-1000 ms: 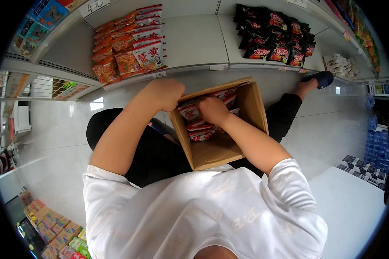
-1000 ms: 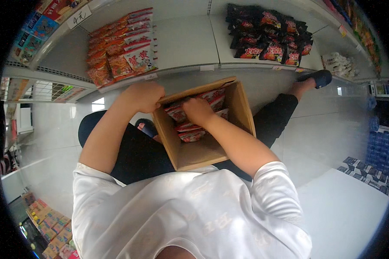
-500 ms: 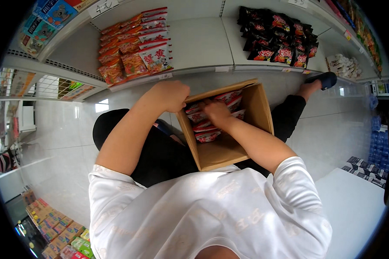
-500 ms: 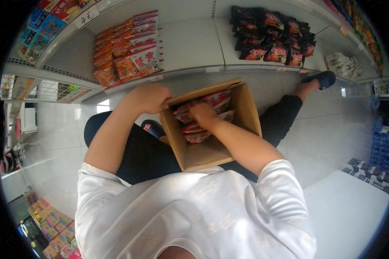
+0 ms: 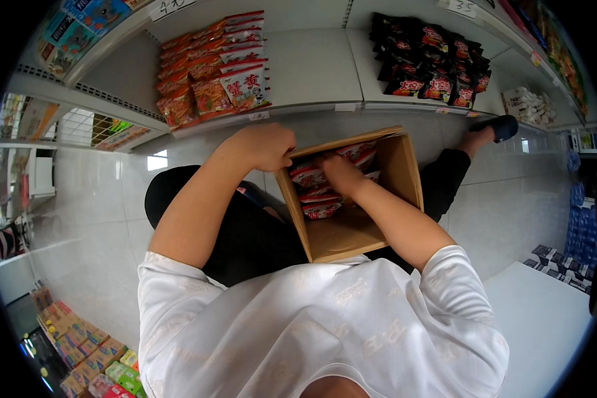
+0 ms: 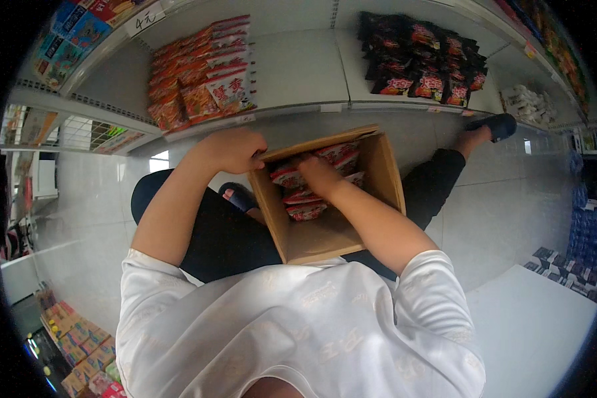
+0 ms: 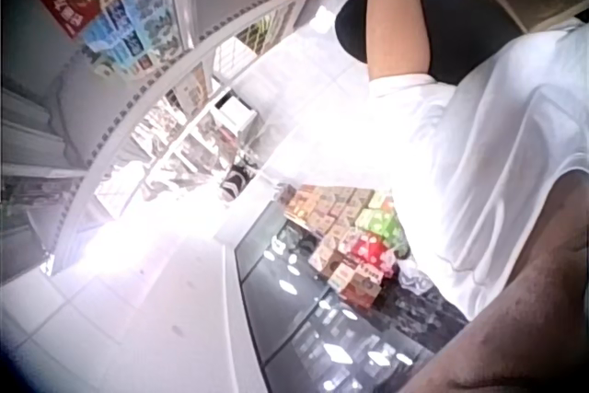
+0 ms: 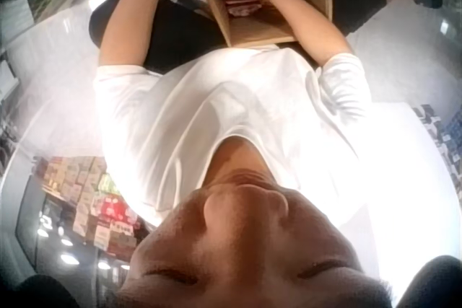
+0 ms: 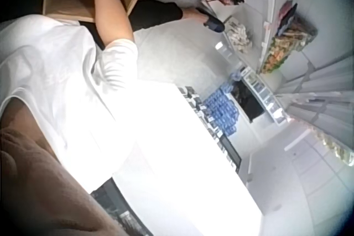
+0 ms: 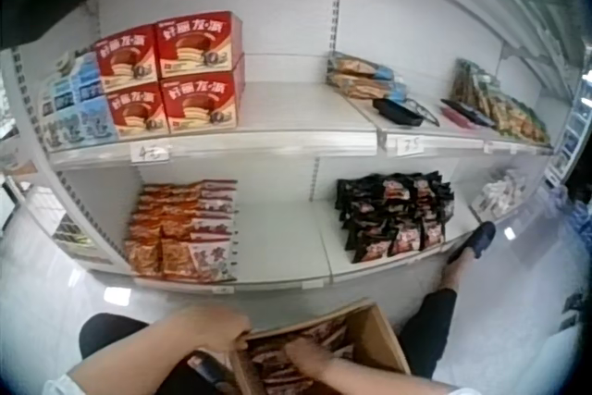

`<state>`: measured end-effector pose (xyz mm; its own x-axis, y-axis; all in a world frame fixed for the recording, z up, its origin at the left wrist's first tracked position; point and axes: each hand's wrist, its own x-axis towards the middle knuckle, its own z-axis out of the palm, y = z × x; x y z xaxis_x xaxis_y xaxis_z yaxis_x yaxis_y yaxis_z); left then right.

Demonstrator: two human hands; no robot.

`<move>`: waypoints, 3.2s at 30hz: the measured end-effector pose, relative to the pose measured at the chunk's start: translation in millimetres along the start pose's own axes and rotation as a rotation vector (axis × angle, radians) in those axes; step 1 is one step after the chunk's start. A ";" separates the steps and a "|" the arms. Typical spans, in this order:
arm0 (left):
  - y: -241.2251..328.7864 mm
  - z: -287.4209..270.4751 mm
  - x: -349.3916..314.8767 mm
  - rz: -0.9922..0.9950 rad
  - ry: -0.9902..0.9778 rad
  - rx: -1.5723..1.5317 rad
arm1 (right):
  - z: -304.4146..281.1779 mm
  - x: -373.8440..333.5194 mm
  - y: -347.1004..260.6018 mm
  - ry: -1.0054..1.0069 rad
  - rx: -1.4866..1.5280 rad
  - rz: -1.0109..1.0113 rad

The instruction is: The person sits on the floor in a store aisle and restocks a shelf with packaged snacks. They repeatedly pick up individual snack packets from a cardboard box on their lap and place them onto the shelf in neat rows.

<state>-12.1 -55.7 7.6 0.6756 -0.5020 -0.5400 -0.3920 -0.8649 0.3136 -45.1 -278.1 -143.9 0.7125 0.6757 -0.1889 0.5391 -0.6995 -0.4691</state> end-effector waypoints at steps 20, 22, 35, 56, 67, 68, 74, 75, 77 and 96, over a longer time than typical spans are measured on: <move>5.7 1.6 -3.3 0.036 0.146 -0.095 | -91.5 -35.2 13.7 -0.229 0.991 -0.025; 9.8 -2.7 -1.4 0.121 0.275 -0.240 | -98.3 -42.5 23.1 -0.238 1.428 -0.047; 55.1 9.3 18.9 0.154 0.114 -1.450 | -85.5 -22.5 45.3 -0.001 2.080 -0.232; 41.8 17.4 28.2 0.042 0.507 -1.571 | -103.3 -11.6 0.3 0.367 1.815 0.198; 16.6 -4.8 20.4 -0.075 0.595 -1.632 | -119.8 -11.4 -10.3 0.318 1.803 0.368; 15.0 -7.1 19.2 -0.056 0.619 -1.685 | -122.5 -10.8 -15.3 0.311 1.708 0.326; 7.4 -21.3 4.0 -0.010 0.770 -1.742 | -161.5 7.4 -10.2 0.114 1.287 0.192; 4.0 -21.1 -1.5 -0.016 0.802 -1.758 | -170.8 15.7 -10.6 0.084 1.214 0.156; -0.1 -16.3 2.2 -0.115 0.881 -1.593 | -185.8 35.9 3.4 0.104 1.032 0.199; -34.9 28.2 -1.5 -0.049 0.226 -0.408 | -93.0 351.5 235.4 0.348 0.286 0.405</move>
<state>-17.1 -24.7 -24.5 0.8242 -0.4090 -0.3918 -0.1098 -0.7940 0.5979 374.1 -226.9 -240.5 0.9670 0.2194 -0.1299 0.0869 -0.7624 -0.6412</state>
